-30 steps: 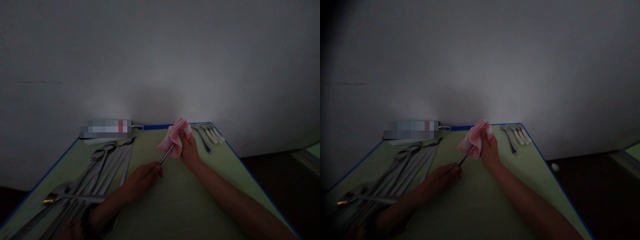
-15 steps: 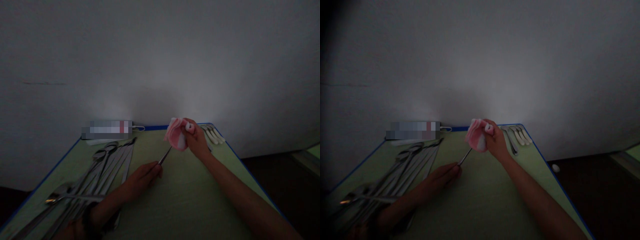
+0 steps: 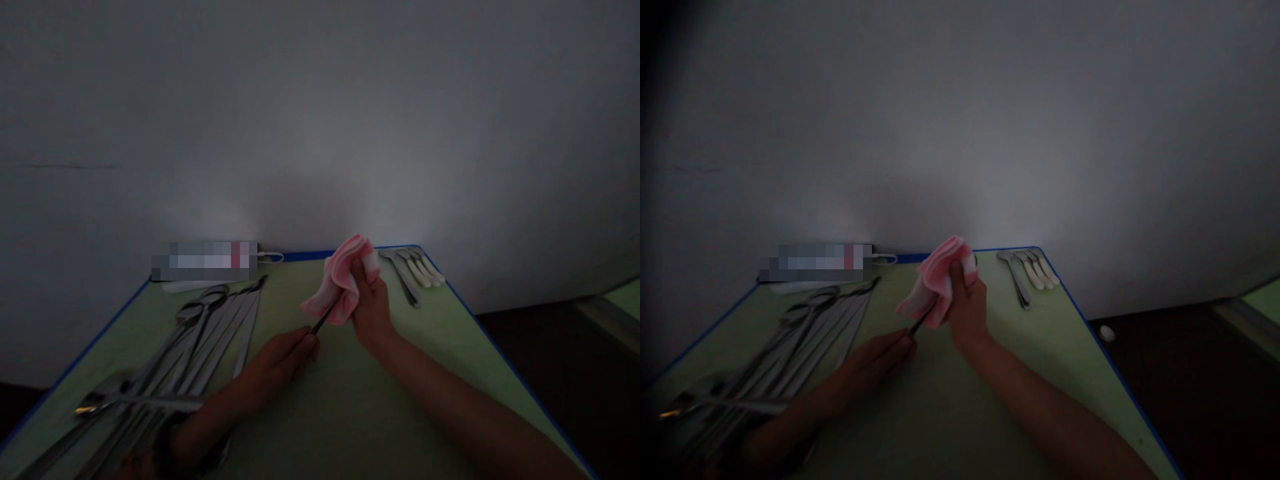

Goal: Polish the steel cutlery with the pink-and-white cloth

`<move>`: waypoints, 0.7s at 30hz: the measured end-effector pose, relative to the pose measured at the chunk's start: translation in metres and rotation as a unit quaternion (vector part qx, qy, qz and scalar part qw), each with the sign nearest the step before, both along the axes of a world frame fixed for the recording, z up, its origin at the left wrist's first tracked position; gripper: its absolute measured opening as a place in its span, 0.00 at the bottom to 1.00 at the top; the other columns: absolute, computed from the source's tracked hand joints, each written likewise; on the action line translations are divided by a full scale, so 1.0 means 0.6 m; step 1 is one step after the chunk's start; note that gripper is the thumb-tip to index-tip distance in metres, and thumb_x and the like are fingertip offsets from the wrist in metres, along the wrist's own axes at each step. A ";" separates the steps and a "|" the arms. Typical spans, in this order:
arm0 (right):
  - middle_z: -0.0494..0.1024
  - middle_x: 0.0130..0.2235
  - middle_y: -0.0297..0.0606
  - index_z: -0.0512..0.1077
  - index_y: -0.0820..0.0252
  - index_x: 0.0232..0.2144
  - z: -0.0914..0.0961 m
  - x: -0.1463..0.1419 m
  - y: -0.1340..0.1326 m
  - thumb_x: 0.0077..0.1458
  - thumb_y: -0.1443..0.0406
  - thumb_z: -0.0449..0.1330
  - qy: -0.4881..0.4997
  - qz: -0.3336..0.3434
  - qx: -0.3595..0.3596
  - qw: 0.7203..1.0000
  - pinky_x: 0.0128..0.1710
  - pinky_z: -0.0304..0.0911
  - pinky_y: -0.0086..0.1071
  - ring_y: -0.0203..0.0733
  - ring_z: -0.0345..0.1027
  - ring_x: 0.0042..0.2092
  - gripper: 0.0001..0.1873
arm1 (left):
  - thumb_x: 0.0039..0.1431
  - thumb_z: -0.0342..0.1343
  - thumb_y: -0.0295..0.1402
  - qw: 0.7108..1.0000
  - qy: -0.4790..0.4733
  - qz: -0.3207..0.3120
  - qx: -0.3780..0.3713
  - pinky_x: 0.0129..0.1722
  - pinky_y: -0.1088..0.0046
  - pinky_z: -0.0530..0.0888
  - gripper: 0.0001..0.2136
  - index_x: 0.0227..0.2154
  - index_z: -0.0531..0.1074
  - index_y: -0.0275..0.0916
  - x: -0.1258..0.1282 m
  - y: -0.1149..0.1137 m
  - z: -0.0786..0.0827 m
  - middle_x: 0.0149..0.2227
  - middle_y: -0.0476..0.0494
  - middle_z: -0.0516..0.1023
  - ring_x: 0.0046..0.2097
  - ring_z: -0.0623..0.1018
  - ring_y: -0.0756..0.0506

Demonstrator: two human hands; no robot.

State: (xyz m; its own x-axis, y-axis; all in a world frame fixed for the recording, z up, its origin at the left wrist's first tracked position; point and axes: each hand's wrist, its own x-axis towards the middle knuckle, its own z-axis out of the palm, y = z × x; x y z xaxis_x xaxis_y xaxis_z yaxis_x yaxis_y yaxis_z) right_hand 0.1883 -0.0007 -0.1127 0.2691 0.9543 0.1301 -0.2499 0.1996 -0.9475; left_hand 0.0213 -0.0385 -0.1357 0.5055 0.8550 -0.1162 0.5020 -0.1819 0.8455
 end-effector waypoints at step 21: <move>0.72 0.25 0.34 0.71 0.61 0.29 -0.044 0.044 -0.027 0.51 0.56 0.54 -0.265 0.165 0.010 0.950 0.28 0.58 0.29 0.37 0.62 0.27 0.14 | 0.61 0.37 0.43 0.989 -0.100 0.106 0.006 0.18 0.80 0.57 0.16 0.26 0.62 0.39 -0.008 0.016 0.064 0.19 0.56 0.57 0.19 0.59 0.53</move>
State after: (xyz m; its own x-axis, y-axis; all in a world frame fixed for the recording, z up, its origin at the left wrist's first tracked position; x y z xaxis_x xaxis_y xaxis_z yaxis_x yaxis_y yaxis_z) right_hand 0.2146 -0.0170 -0.1393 -0.1529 0.9711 0.1834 0.2079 0.2130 -0.9547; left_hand 0.0165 -0.0291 -0.0976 0.3272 0.9447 -0.0199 0.3520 -0.1023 0.9304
